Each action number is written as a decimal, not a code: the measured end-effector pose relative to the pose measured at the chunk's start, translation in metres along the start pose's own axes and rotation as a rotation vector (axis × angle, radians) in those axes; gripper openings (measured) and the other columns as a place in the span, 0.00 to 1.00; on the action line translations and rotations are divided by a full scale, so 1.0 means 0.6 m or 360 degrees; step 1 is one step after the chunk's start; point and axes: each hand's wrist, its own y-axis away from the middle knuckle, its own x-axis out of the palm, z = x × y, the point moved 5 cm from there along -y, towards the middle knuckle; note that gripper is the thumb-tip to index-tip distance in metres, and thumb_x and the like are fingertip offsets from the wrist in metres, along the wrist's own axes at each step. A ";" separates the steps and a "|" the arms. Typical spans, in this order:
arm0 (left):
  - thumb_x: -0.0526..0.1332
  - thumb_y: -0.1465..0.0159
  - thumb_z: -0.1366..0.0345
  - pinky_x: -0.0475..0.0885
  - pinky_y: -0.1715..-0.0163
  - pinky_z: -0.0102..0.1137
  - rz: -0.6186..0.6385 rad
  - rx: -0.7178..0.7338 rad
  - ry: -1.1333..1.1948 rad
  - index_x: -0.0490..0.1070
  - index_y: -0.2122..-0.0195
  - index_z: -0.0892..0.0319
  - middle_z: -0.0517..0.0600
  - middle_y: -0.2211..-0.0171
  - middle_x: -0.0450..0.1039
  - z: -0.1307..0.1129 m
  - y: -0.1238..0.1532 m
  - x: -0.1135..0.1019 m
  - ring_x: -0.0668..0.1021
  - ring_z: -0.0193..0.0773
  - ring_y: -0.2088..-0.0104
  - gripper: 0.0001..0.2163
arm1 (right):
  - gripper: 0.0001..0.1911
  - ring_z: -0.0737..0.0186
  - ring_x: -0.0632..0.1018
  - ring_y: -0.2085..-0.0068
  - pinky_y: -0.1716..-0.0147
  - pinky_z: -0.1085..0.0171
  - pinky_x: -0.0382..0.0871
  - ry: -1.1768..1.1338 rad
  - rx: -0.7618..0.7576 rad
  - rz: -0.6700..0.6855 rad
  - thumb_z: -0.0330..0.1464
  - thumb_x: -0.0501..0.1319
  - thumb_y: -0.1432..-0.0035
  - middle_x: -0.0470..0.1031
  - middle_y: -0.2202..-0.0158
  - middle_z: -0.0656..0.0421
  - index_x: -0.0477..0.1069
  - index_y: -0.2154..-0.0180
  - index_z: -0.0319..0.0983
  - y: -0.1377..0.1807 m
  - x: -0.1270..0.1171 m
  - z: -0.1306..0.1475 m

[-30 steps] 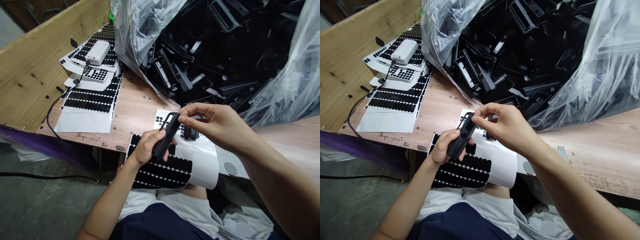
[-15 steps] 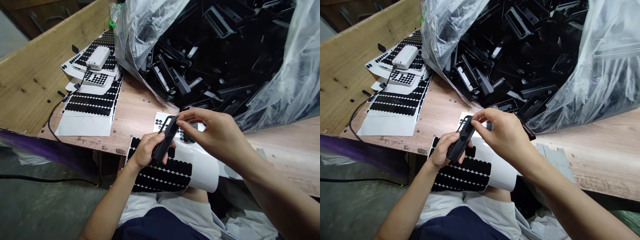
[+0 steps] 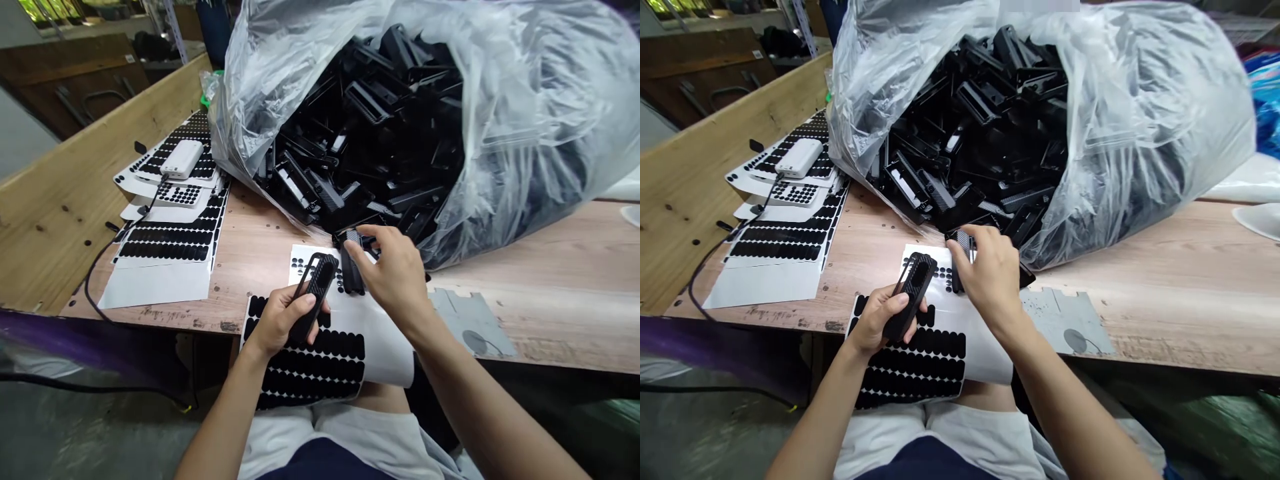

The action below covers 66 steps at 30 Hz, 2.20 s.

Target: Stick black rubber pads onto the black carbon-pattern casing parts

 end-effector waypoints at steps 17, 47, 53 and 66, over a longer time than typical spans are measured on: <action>0.67 0.45 0.30 0.77 0.79 0.32 -0.0110 -0.0030 0.0231 0.71 0.59 0.62 0.53 0.74 0.79 0.002 -0.006 0.005 0.83 0.45 0.77 0.35 | 0.17 0.51 0.76 0.39 0.40 0.49 0.73 -0.0633 -0.0990 0.0931 0.31 0.61 0.32 0.79 0.42 0.55 0.79 0.45 0.49 0.011 -0.057 0.063; 0.72 0.40 0.45 0.80 0.74 0.31 -0.0260 -0.0014 0.0319 0.68 0.52 0.62 0.56 0.63 0.82 0.006 -0.006 -0.004 0.87 0.48 0.66 0.27 | 0.26 0.64 0.75 0.71 0.70 0.62 0.76 -0.1696 0.0911 0.1117 0.51 0.80 0.62 0.74 0.73 0.61 0.75 0.73 0.39 0.037 0.034 0.027; 0.74 0.43 0.45 0.80 0.75 0.31 -0.0290 0.0007 0.0356 0.67 0.53 0.61 0.55 0.62 0.82 0.003 -0.007 -0.002 0.86 0.47 0.67 0.29 | 0.24 0.65 0.77 0.70 0.71 0.65 0.74 -0.1809 0.0929 0.1035 0.48 0.81 0.63 0.75 0.72 0.61 0.78 0.72 0.38 0.035 0.040 0.043; 0.74 0.41 0.47 0.79 0.77 0.29 -0.0248 0.0054 0.0396 0.67 0.53 0.62 0.55 0.62 0.81 0.005 -0.008 -0.003 0.86 0.44 0.70 0.27 | 0.26 0.64 0.77 0.69 0.69 0.64 0.78 -0.1561 0.0731 0.0833 0.51 0.81 0.63 0.77 0.72 0.59 0.79 0.72 0.39 0.027 0.028 0.053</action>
